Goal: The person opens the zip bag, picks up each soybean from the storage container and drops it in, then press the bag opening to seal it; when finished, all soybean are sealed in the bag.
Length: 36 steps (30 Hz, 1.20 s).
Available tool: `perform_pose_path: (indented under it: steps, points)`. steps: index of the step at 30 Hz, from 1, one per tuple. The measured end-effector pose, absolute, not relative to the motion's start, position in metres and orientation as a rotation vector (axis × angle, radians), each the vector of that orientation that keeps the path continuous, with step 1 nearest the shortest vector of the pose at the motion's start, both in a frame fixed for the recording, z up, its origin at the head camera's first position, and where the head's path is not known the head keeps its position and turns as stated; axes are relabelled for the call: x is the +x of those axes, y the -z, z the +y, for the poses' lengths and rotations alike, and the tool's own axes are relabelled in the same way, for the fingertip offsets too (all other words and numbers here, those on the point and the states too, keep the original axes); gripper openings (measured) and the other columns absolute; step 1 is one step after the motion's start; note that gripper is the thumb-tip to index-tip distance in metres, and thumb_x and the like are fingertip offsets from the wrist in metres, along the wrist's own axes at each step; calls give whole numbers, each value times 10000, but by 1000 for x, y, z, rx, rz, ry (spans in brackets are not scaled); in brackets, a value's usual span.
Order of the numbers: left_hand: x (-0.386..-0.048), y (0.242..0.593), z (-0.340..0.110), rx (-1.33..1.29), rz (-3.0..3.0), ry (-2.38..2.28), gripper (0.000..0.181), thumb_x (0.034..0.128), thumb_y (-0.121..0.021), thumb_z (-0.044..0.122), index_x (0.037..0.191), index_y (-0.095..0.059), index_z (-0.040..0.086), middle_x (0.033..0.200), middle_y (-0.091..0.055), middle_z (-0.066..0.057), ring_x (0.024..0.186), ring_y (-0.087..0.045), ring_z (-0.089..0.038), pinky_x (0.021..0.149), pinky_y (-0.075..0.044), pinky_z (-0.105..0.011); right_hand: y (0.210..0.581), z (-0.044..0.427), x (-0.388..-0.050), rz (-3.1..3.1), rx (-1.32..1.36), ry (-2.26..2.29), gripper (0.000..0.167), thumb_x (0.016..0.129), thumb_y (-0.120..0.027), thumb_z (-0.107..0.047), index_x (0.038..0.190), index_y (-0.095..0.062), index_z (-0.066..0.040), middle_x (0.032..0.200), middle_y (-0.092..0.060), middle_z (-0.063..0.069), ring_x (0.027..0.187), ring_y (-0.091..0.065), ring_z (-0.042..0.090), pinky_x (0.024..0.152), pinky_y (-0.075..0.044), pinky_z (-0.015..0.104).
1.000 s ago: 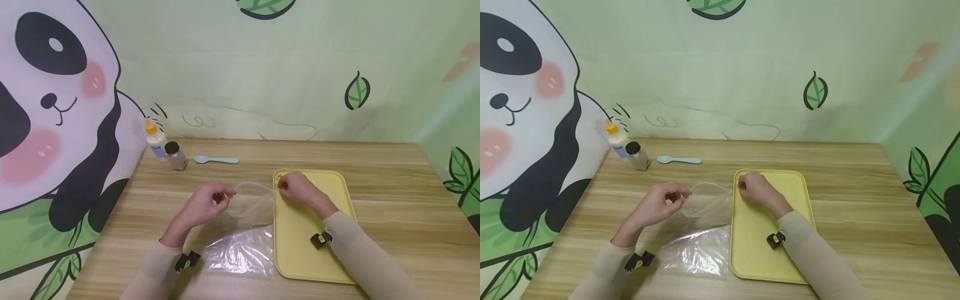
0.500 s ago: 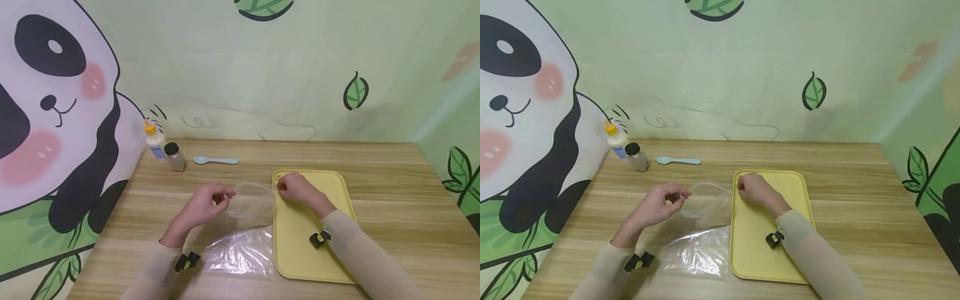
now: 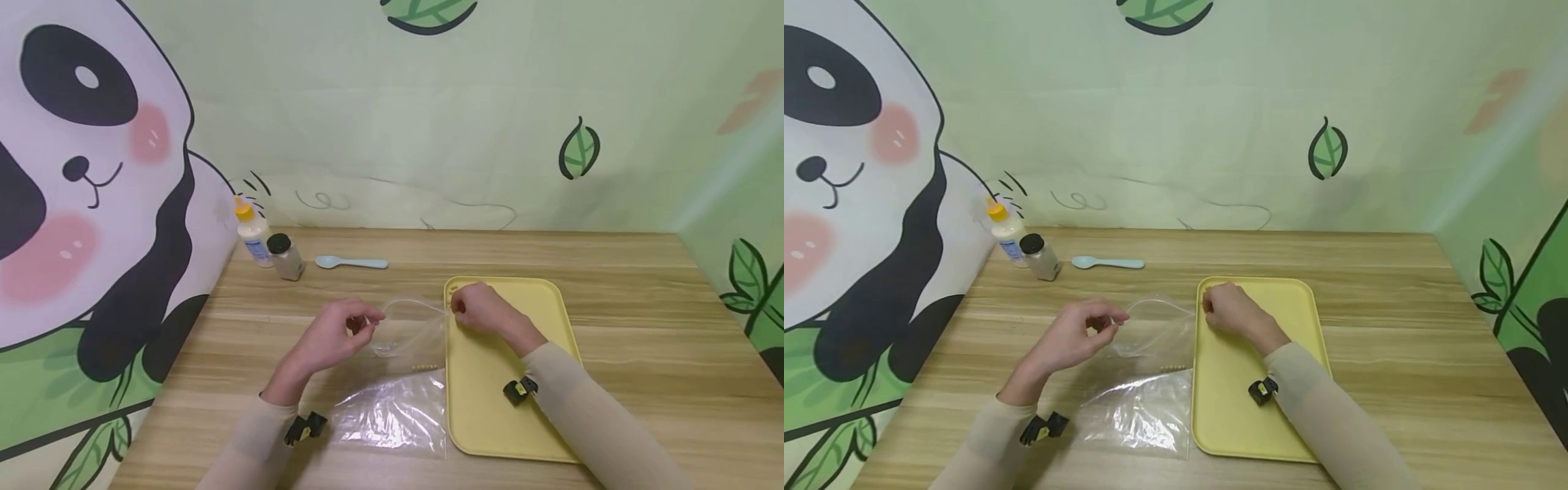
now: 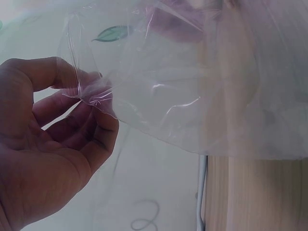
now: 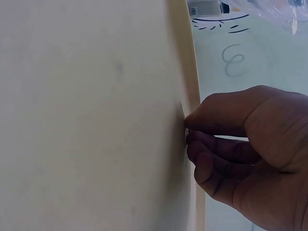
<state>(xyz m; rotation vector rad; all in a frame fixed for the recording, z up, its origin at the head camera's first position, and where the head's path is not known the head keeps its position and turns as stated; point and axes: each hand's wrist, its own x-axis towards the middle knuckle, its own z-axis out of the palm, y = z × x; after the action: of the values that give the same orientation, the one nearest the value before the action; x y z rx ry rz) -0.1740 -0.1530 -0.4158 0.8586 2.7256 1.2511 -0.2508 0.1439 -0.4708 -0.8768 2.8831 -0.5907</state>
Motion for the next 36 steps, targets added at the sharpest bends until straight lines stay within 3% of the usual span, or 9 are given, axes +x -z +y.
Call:
perform_pose_path:
  steps: [36]
  points:
    - [-173, 414, -153, 837, 2730, -1251, 217, 838, -625, -16, 1036, -710, 9, 934, -707, -110, 746, -597, -113, 680, -558, -221, 454, 148, -246, 2936, -831, 715, 82, 781, -646, -88, 836, -706, -77, 740, -661, -6, 682, -574, 113, 646, -511, 287]
